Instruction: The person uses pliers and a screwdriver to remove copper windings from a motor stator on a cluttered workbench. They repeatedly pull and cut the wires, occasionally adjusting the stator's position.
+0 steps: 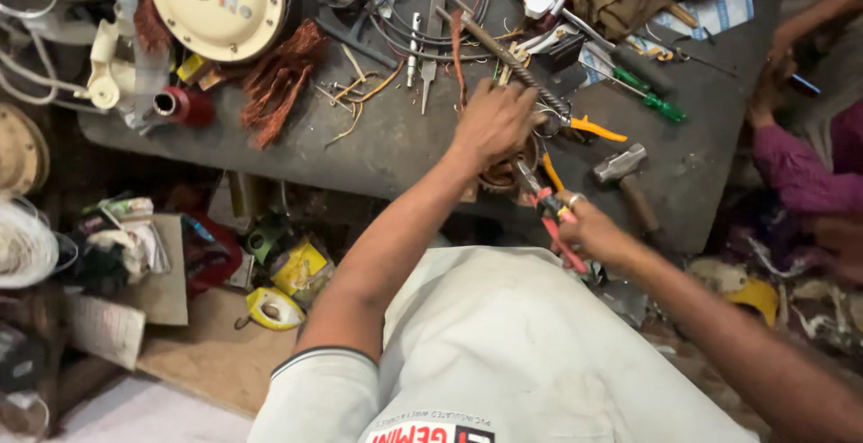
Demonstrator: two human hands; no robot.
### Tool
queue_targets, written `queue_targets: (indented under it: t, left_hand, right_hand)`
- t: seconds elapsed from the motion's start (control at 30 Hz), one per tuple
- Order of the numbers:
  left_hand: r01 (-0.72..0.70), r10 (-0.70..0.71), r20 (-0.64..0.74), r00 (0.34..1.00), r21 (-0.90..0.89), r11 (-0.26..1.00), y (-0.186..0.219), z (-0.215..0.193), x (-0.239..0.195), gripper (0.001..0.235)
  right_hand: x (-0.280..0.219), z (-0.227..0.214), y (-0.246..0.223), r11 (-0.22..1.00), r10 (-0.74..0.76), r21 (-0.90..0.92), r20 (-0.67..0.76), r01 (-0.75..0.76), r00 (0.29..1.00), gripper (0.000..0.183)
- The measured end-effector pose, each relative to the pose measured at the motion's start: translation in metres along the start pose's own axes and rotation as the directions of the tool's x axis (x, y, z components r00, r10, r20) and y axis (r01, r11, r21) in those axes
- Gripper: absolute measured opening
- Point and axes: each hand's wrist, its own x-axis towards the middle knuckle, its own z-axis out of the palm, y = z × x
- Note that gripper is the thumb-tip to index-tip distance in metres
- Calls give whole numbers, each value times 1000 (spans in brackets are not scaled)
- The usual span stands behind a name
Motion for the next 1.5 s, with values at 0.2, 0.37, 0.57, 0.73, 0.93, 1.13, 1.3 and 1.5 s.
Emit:
queue_targets:
  t: [0.2, 0.37, 0.57, 0.73, 0.93, 1.13, 1.3, 1.5]
  left_hand:
    - [8, 25, 368, 929, -88, 996, -11, 11, 29, 64]
    - [199, -154, 385, 910, -78, 977, -24, 0, 6, 63]
    - [251, -237, 242, 941, -26, 968, -23, -18, 10, 51]
    - [222, -193, 294, 936, -69, 973, -28, -18, 15, 46]
    - [177, -138, 340, 930, -86, 980, -32, -17, 10, 43]
    - [193, -162, 366, 916, -50, 980, -24, -17, 16, 43]
    - [225, -217, 341, 915, 16, 974, -35, -13, 16, 45]
    - [214, -193, 139, 971, -154, 965, -18, -42, 8, 34]
  right_hand:
    - [5, 36, 30, 952, 111, 280, 54, -122, 992, 41]
    - [-10, 53, 4, 778, -11, -573, -422, -257, 907, 39]
    - [-6, 99, -8, 826, -106, -471, -668, -309, 737, 43]
    - [16, 108, 28, 899, -184, -408, -686, -162, 704, 39]
    - [37, 128, 56, 859, -474, -507, -730, 75, 492, 35]
    - [40, 123, 51, 739, -673, -622, -696, 259, 249, 39]
    - [33, 109, 48, 766, -636, -615, -684, 186, 357, 48]
    - [15, 67, 41, 861, -494, -321, -341, 395, 800, 48]
